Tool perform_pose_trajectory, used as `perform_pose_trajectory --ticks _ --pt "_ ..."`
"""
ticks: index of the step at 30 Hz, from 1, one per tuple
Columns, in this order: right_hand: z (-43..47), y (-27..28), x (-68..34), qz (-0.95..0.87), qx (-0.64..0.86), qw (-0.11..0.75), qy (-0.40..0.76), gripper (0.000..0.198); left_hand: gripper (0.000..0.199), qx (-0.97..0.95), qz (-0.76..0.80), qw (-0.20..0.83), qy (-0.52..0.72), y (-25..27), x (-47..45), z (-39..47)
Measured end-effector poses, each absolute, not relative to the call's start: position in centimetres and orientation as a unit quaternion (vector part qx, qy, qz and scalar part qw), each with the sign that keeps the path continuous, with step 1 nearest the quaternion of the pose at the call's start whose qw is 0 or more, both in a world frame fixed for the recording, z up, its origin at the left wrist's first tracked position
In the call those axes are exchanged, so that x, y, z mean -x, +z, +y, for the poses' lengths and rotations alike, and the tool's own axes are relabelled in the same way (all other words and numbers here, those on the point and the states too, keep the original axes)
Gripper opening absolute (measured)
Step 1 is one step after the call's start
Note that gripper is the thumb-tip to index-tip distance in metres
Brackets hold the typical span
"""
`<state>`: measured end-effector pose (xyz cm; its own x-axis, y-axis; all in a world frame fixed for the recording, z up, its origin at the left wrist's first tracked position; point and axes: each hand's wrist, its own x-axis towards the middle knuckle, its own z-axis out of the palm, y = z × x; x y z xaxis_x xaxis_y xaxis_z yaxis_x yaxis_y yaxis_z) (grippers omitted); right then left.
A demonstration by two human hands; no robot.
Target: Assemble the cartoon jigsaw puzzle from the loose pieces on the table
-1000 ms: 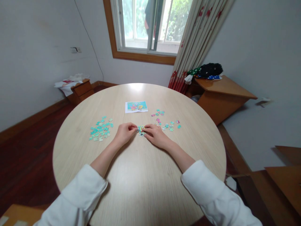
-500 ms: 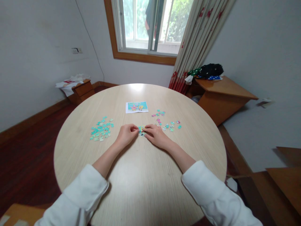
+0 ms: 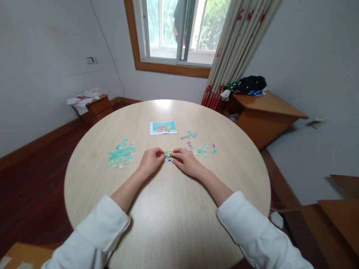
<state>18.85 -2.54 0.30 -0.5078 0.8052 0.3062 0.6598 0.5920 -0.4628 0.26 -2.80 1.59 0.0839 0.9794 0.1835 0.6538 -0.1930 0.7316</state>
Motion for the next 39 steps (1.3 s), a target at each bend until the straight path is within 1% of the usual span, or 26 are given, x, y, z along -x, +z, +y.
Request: perform_pose_trajectory --ticks 5,27,34,39 --pt "-2.50 0.25 -18.85 -0.856 0.427 0.253 0.147 0.025 0.012 -0.712 0.588 0.210 0.323 1.62 -0.40 -2.82" --pt "-2.36 0.13 -18.97 -0.858 0.426 0.252 0.140 0.026 0.010 -0.733 0.608 0.133 0.274 1.65 -0.95 -3.00" --pt "-2.50 0.29 -18.88 -0.855 0.432 0.248 0.141 0.025 0.016 -0.740 0.620 0.112 0.236 2.00 -1.06 -3.22" --pt "-2.45 0.22 -18.86 -0.857 0.429 0.249 0.140 0.026 0.016 -0.741 0.621 0.116 0.226 1.93 -1.05 -3.19"
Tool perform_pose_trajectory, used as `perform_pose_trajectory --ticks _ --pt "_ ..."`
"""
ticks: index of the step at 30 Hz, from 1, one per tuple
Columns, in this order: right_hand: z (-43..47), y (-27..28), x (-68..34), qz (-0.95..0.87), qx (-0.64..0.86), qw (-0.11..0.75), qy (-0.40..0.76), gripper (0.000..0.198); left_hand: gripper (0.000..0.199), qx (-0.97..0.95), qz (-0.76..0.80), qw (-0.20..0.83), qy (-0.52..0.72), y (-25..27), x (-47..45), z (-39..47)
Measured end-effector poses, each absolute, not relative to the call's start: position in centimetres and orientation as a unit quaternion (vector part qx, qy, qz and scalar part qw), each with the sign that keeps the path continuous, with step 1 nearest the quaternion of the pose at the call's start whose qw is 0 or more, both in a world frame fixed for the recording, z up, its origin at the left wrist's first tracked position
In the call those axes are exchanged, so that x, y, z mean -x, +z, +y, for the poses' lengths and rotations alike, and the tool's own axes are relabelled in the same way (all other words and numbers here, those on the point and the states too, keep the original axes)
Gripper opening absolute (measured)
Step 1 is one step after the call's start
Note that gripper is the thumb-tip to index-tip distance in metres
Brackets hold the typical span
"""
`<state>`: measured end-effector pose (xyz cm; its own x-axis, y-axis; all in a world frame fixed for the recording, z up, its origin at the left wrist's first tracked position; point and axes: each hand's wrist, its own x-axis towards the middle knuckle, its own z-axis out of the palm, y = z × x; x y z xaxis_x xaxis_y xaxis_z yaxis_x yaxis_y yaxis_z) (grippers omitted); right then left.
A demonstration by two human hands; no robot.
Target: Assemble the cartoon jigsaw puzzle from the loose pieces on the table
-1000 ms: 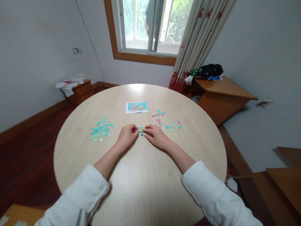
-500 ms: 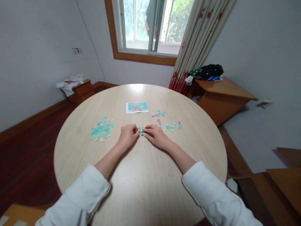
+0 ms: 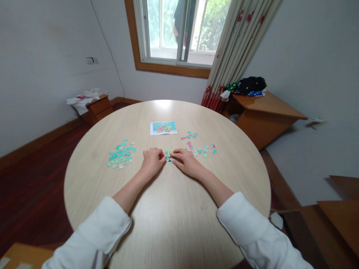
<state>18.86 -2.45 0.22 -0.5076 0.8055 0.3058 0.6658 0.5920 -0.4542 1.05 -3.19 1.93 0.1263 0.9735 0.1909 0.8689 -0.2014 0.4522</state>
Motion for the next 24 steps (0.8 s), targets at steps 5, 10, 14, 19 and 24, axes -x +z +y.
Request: perform_pose_trajectory --ticks 5,10,14,19,24 --pt "-2.48 0.24 -18.91 -0.857 0.430 0.248 0.140 0.025 0.017 -0.744 0.621 0.114 0.216 1.90 -1.08 -3.17" --pt "-2.59 0.37 -18.88 -0.856 0.431 0.246 0.146 0.025 0.017 -0.747 0.622 0.114 0.208 2.11 -1.17 -3.32" --pt "-2.63 0.48 -18.84 -0.853 0.434 0.247 0.154 0.025 0.017 -0.750 0.618 0.115 0.208 2.16 -1.15 -3.35" --pt "-2.68 0.49 -18.90 -0.851 0.430 0.258 0.158 0.024 0.017 -0.753 0.612 0.110 0.216 1.87 -1.09 -3.22" --pt "-2.61 0.28 -18.92 -0.849 0.424 0.272 0.158 0.023 0.017 -0.756 0.607 0.106 0.220 1.74 -1.05 -3.17"
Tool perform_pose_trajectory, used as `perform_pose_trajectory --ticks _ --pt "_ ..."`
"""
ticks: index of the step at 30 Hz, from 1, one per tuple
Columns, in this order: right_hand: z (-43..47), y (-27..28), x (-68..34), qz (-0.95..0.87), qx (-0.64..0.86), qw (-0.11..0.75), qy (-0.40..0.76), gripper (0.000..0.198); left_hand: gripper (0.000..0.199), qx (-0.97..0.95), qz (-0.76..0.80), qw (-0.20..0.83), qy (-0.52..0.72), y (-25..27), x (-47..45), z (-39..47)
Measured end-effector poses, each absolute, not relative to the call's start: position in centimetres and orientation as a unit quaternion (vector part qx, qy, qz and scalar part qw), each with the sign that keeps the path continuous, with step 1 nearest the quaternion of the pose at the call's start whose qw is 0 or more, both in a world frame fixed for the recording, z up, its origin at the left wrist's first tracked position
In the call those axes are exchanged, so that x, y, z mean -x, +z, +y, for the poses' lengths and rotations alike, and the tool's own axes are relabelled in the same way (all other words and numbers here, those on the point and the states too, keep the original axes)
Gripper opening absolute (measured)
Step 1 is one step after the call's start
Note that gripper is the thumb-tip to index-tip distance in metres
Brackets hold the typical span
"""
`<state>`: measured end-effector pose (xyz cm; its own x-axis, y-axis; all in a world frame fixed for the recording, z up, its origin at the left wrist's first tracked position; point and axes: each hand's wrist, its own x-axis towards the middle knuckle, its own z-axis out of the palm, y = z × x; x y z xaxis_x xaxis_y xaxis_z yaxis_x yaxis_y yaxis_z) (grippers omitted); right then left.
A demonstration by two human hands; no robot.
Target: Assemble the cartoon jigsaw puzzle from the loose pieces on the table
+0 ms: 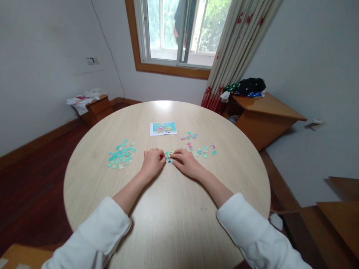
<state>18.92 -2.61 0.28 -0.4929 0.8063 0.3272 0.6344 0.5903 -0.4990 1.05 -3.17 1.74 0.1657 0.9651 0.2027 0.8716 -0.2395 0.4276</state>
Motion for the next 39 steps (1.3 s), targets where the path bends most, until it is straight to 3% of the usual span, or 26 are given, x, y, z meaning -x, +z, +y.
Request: perform_pose_trajectory --ticks 22,39 --pt "-2.6 0.4 -18.9 -0.848 0.422 0.276 0.163 0.028 0.017 -0.759 0.604 0.095 0.223 1.7 -1.0 -3.2" --pt "-2.1 1.1 -19.9 -0.816 0.433 0.349 0.155 0.012 0.011 -0.725 0.617 0.095 0.291 2.3 -1.0 -3.3"
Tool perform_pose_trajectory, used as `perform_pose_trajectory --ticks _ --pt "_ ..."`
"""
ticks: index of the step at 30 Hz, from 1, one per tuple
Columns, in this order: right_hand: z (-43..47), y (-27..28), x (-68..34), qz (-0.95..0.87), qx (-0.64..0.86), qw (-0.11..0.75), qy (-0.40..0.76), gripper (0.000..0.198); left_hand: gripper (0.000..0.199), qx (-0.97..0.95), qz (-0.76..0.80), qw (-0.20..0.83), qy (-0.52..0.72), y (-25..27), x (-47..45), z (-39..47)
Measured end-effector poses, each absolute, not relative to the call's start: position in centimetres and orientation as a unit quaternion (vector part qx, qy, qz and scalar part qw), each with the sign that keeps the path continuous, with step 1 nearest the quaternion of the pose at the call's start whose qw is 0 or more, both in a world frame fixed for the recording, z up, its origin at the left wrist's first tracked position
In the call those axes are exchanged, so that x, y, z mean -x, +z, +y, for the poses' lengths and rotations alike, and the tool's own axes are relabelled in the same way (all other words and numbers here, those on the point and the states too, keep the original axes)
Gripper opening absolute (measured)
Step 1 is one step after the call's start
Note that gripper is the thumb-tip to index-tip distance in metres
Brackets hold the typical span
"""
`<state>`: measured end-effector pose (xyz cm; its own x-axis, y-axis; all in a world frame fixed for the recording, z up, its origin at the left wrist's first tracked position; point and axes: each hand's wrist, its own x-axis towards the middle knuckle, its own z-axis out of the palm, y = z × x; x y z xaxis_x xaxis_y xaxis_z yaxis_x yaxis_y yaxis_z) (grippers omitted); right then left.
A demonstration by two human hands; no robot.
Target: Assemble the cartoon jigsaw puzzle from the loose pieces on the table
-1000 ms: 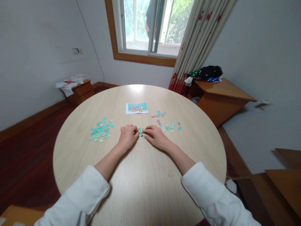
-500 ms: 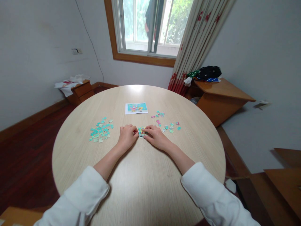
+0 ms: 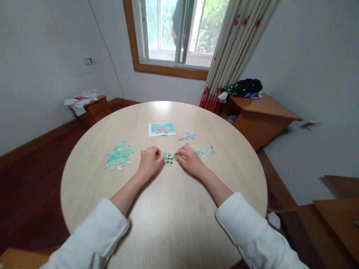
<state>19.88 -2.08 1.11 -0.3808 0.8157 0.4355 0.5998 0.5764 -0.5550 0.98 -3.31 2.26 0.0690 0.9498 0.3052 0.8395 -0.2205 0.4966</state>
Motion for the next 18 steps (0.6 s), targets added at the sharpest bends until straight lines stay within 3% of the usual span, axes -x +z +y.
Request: perform_pose_trajectory --ticks 18 --pt "-0.4 1.8 -24.0 -0.764 0.522 0.364 0.106 0.011 0.011 -0.685 0.631 0.102 0.349 2.0 -0.8 -3.0"
